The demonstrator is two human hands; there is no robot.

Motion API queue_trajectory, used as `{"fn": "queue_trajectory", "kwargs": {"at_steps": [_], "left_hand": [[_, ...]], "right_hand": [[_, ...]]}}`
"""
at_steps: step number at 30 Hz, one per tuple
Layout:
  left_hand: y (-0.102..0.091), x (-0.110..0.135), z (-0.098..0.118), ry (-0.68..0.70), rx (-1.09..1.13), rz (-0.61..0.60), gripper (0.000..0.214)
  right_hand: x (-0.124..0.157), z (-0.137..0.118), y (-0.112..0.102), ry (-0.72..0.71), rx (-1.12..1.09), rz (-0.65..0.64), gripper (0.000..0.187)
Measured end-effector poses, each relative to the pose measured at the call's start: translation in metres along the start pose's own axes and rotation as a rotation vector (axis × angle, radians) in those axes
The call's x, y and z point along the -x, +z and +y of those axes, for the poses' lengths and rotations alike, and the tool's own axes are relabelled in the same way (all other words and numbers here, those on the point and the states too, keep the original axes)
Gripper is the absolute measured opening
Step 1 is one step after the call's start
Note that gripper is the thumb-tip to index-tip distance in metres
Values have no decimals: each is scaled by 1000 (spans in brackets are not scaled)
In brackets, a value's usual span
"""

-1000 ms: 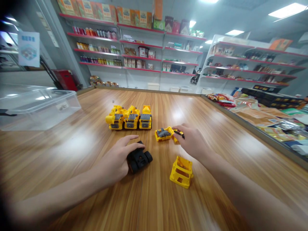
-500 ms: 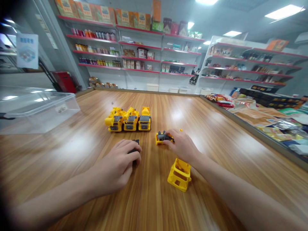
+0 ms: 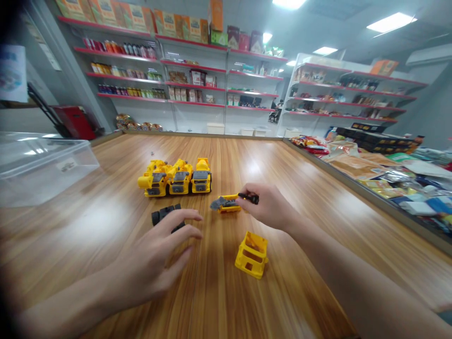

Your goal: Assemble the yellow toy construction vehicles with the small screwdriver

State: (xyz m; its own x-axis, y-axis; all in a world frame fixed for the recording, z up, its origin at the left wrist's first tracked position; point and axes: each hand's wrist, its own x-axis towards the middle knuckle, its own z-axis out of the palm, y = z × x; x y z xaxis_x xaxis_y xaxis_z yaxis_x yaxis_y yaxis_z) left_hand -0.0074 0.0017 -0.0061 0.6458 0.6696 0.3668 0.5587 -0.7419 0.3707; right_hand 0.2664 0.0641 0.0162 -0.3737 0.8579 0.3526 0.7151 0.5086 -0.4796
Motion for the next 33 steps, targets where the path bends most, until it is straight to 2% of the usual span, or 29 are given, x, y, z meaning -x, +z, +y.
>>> {"fn": "queue_trajectory", "kwargs": {"at_steps": [2,5,8,10,11,15,17,19,21,23,28,33], "left_hand": [[1,1,5,63,145,-95,24],[3,2,9,56,245,-239,27],[4,2,10,3,265,-284,31],[3,1,11,-7,290,-282,37],[2,1,11,-6,307,-280,40],[0,-2,13,-45,325,-266,41],[1,-3,13,-79,276,-252,33],[1,-4,13,-99,233,-239,28],[1,-4,14,-105,222,-228,28],[1,-3,16,-90,242,-228,32],[1,0,20,17,292,-272,48],[1,2,19,135,240,-336,52]], "right_hand": [[2,-3,-6,14,-43,-170,22],[5,-4,-17,20,-36,-467,26],[9,-5,-21,74,-16,-692,34],[11,-9,-13,100,-48,-772,35],[12,-13,-6,108,-91,-766,36],[14,-31,27,55,-357,-593,23],[16,-35,40,69,-433,-482,30],[16,-35,50,103,-458,-332,32],[16,-32,57,109,-457,-192,25],[14,-29,64,62,-417,-113,24],[4,-25,81,-28,-279,-132,33],[-3,-29,82,-82,-165,-155,25]]}}
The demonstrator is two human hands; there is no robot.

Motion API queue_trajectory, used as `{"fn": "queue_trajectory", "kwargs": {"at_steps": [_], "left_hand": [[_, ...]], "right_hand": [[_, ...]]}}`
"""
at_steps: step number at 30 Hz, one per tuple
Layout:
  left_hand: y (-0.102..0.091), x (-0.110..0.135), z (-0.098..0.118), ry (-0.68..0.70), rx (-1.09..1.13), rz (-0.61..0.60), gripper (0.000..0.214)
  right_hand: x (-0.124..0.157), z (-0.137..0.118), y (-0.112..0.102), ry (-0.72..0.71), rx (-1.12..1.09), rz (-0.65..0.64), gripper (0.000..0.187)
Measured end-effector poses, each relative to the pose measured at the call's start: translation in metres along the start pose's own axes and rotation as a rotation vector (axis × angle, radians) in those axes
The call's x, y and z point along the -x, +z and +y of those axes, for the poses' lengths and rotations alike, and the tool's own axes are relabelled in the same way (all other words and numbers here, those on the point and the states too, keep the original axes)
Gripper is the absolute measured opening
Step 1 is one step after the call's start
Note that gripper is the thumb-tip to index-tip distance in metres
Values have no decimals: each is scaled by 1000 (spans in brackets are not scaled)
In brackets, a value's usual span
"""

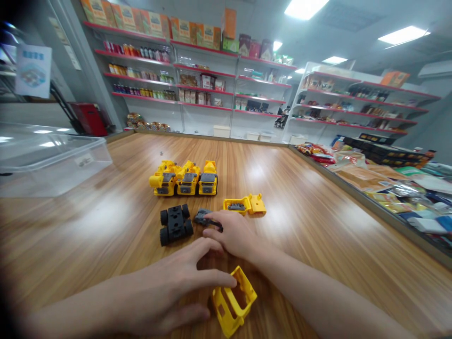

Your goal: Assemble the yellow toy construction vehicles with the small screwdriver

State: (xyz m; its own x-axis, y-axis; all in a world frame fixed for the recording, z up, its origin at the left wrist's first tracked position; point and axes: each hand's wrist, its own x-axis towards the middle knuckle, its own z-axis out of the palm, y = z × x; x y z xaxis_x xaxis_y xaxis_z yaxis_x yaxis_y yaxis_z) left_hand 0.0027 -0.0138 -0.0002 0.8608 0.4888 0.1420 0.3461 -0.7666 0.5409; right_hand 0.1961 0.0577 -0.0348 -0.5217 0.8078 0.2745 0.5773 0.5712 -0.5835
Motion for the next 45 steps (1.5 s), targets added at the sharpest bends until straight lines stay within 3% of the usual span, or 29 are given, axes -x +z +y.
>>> {"fn": "queue_trajectory", "kwargs": {"at_steps": [5,11,16,21,25,28,32,35,39,45], "left_hand": [[-2,1,-3,4,20,11,35],[2,-2,-13,-113,5,107,19],[7,-6,-19,-163,146,283,8],[6,-9,-19,-330,245,427,26],[2,-11,-29,-514,416,655,31],[1,-12,-40,-620,606,734,30],[3,-15,-43,-669,837,742,33],[5,-18,-36,-675,1047,704,34],[7,-20,-29,-676,1221,617,29],[8,-20,-29,-661,1304,512,25]], "right_hand": [[5,-2,-13,-29,136,9,13],[9,-6,-24,-100,212,-99,6],[17,-3,-29,-58,248,-109,11],[24,3,-36,24,258,-84,34],[23,-1,-40,64,216,-130,22],[22,-9,-41,165,28,-120,20],[25,-18,-38,406,-506,-192,35],[26,-23,-35,422,-824,-190,34],[28,-27,-34,432,-986,-150,27],[27,-25,-31,477,-1017,-83,27]]}}
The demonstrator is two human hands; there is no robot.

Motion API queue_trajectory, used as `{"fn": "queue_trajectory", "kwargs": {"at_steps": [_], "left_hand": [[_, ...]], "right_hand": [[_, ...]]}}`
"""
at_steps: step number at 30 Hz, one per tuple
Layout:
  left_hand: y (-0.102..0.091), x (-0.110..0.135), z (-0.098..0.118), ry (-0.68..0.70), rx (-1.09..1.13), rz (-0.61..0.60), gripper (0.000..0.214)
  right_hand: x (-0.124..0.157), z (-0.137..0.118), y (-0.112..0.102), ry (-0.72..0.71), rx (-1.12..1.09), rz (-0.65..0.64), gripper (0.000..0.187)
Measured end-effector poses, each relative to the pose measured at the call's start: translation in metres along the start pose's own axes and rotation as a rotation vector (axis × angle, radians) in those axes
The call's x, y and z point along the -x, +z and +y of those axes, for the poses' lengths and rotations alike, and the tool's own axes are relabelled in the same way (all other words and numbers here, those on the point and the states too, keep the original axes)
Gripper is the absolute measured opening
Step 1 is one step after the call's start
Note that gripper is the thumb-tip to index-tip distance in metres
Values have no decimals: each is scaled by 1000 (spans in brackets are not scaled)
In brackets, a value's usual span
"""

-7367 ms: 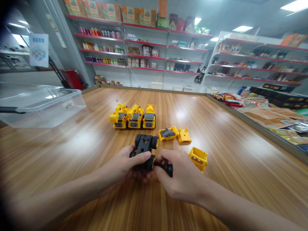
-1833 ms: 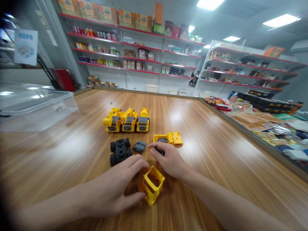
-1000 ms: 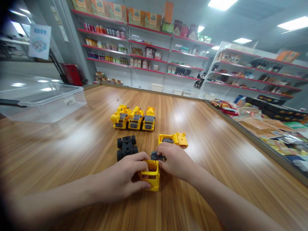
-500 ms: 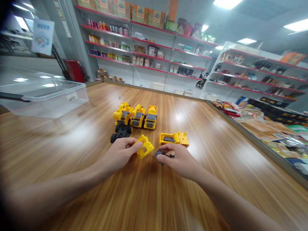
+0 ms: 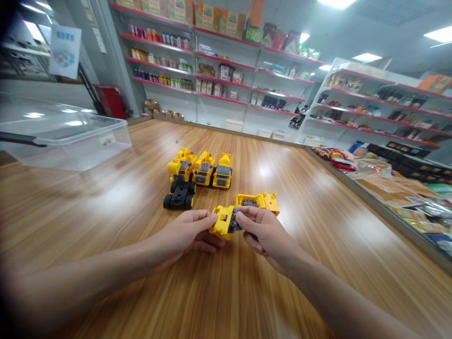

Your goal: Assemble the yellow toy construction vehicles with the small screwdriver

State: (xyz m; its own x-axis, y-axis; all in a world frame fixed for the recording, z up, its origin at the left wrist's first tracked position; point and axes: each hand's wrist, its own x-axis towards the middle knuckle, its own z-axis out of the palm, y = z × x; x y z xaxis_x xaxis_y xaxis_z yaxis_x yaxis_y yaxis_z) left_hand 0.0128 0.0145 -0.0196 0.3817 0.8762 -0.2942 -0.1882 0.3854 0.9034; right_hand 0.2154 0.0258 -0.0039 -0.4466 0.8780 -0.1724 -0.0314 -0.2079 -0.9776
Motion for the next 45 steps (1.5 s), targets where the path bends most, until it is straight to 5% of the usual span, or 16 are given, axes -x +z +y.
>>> {"fn": "queue_trajectory", "kwargs": {"at_steps": [6,12,17,21,30,41,45], "left_hand": [[0,1,1,-6,41,-21,28],[-4,0,-1,-51,99,-35,39],[-6,0,-3,-140,83,-135,52],[-7,1,-2,-178,67,-175,54],[-7,-2,-4,-196,79,-159,52],[-6,0,-4,-170,105,-107,49],[-5,0,-2,-145,120,-104,48]], "right_hand": [[-2,1,2,-63,111,71,33],[5,-3,-1,-382,800,277,38],[11,-5,2,-672,1016,147,36],[10,-8,4,-761,1016,38,31],[5,-4,0,-811,1058,-40,36],[14,-10,1,-713,1053,116,27],[13,-8,1,-730,1030,78,27]]}}
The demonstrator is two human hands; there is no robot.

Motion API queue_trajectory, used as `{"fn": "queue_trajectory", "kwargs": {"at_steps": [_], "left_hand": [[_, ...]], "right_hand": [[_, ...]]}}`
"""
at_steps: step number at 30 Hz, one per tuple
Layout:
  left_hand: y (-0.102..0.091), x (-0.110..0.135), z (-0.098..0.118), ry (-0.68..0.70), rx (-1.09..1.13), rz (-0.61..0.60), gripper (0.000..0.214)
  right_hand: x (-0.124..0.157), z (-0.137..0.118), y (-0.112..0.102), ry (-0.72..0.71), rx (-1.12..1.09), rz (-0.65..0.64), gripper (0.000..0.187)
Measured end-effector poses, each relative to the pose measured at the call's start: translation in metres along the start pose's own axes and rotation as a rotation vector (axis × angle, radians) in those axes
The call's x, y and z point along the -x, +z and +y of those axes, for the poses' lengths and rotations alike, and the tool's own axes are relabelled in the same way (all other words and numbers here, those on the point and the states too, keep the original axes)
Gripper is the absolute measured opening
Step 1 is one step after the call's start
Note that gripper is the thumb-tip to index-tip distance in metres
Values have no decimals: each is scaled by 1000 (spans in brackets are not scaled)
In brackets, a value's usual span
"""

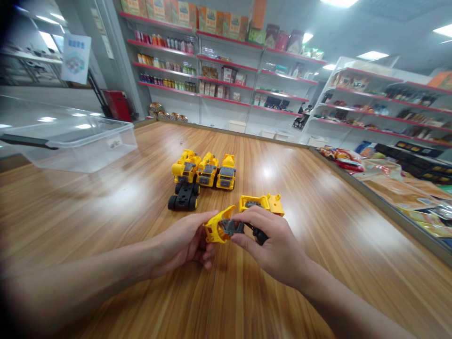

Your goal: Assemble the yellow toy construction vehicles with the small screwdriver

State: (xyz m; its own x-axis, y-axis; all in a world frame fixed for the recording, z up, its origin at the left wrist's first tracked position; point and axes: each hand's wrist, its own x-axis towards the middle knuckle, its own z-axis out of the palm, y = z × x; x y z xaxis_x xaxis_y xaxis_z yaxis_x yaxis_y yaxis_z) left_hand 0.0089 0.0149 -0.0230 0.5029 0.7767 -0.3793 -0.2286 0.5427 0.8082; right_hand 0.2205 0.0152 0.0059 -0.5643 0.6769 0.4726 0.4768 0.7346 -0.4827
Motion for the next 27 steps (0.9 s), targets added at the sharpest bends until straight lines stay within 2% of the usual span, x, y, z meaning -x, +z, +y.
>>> {"fn": "queue_trajectory", "kwargs": {"at_steps": [6,15,20,23,27], "left_hand": [[3,0,2,53,-2,50,39],[1,2,1,-2,-41,-16,48],[1,1,3,15,-2,0,43],[1,1,2,-15,11,-37,45],[1,2,1,-66,35,-116,47]], "right_hand": [[-1,2,1,6,-34,15,19],[-3,0,3,-89,-110,10,15],[-3,0,4,-80,-69,78,16],[-3,0,3,-88,-55,119,15],[-3,-2,2,-108,-66,90,17]]}}
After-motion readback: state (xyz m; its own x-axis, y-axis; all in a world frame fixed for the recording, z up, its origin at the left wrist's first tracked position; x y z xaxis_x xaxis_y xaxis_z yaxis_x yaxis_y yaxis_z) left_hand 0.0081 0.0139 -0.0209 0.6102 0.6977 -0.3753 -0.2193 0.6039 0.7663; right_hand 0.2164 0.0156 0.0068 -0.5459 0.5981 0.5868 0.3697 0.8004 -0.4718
